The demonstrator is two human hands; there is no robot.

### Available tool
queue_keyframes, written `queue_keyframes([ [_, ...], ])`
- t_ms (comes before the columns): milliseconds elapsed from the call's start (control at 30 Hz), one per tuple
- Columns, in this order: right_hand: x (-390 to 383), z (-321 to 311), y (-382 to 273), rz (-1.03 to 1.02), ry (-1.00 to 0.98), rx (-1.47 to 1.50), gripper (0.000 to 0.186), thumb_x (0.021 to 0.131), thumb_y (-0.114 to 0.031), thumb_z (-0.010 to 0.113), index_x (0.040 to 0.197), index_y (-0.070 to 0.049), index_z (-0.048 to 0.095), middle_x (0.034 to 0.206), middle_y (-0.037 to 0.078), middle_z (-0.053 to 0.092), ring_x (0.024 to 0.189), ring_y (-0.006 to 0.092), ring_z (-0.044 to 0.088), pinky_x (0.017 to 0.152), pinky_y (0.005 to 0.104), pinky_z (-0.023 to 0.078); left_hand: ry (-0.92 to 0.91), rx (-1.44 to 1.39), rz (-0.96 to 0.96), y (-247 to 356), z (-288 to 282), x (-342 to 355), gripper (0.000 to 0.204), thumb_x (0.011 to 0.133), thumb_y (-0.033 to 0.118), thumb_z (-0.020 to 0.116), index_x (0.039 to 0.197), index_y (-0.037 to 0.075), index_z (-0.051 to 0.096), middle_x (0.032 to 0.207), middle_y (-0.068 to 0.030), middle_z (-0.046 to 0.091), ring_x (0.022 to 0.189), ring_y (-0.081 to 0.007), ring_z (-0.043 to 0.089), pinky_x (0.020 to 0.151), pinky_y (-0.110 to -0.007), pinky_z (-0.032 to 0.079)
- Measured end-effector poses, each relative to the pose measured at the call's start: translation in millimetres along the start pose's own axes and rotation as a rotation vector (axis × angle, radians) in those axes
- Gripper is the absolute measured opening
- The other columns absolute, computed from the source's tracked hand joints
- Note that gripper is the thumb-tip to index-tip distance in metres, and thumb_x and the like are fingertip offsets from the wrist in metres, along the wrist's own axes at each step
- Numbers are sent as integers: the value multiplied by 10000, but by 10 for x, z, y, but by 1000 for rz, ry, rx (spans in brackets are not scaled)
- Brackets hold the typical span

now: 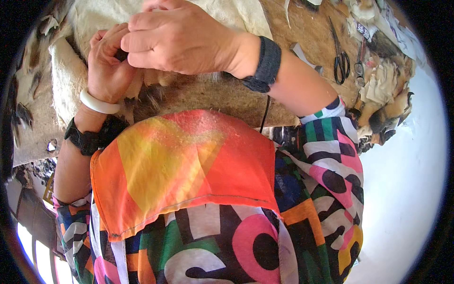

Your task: Stitching pieces of fur together, using a skiving tool to prepare edges, and sorting through various animal pelts.

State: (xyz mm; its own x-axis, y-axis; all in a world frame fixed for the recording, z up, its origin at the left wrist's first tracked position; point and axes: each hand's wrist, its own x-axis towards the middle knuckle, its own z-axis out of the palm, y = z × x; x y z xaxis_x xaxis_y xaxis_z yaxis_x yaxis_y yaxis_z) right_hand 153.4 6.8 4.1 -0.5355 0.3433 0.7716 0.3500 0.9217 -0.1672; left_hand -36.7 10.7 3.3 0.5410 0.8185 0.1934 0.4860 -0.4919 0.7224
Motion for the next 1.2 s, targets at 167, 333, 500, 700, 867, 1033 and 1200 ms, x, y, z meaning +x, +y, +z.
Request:
queue_keyframes([
  [167,189,-158,28,234,-110,460,96,821,-149,655,803,-76,596,885,31,560,873,207,563,837,359,437,-57,-22,78,-103,-17,-29,171,766,184,719,923,117,704,951,3,710,937,-178,622,962,-346,355],
  [333,252,-318,-73,1005,81,1152,181,1003,-242,547,989,-63,528,800,-2,526,763,110,516,735,225,445,-28,-19,-34,-61,-3,-21,142,752,164,751,880,122,709,946,6,710,908,-185,612,957,-350,356],
  [500,356,-690,253,922,124,1248,137,1016,-219,524,961,-93,529,719,-16,501,554,61,434,462,175,391,-128,40,-20,36,-68,24,108,737,117,744,834,116,697,912,16,693,886,-167,603,950,-322,336],
  [700,306,-745,362,904,36,837,56,995,-115,527,953,-95,559,752,-3,523,594,90,450,532,210,442,-94,26,-15,71,-92,39,108,729,121,743,818,104,684,914,13,689,898,-154,606,947,-317,326],
  [867,-12,-356,145,702,-249,520,49,883,2,570,891,-43,551,800,86,586,735,233,597,630,337,491,-117,-4,-32,125,-87,53,115,727,119,745,820,98,680,917,9,688,904,-151,607,951,-313,321],
  [1033,-63,-441,149,711,-376,390,82,795,59,551,858,8,558,793,165,578,739,353,600,632,388,485,-105,-26,-33,176,-57,80,118,729,105,747,824,95,677,920,11,689,911,-142,607,952,-312,319],
  [1200,-44,-396,187,699,-383,404,77,807,43,524,861,13,570,778,167,577,728,351,601,634,401,485,-99,-23,-20,160,-65,71,116,729,95,746,824,95,680,915,13,691,907,-141,606,952,-312,321],
])
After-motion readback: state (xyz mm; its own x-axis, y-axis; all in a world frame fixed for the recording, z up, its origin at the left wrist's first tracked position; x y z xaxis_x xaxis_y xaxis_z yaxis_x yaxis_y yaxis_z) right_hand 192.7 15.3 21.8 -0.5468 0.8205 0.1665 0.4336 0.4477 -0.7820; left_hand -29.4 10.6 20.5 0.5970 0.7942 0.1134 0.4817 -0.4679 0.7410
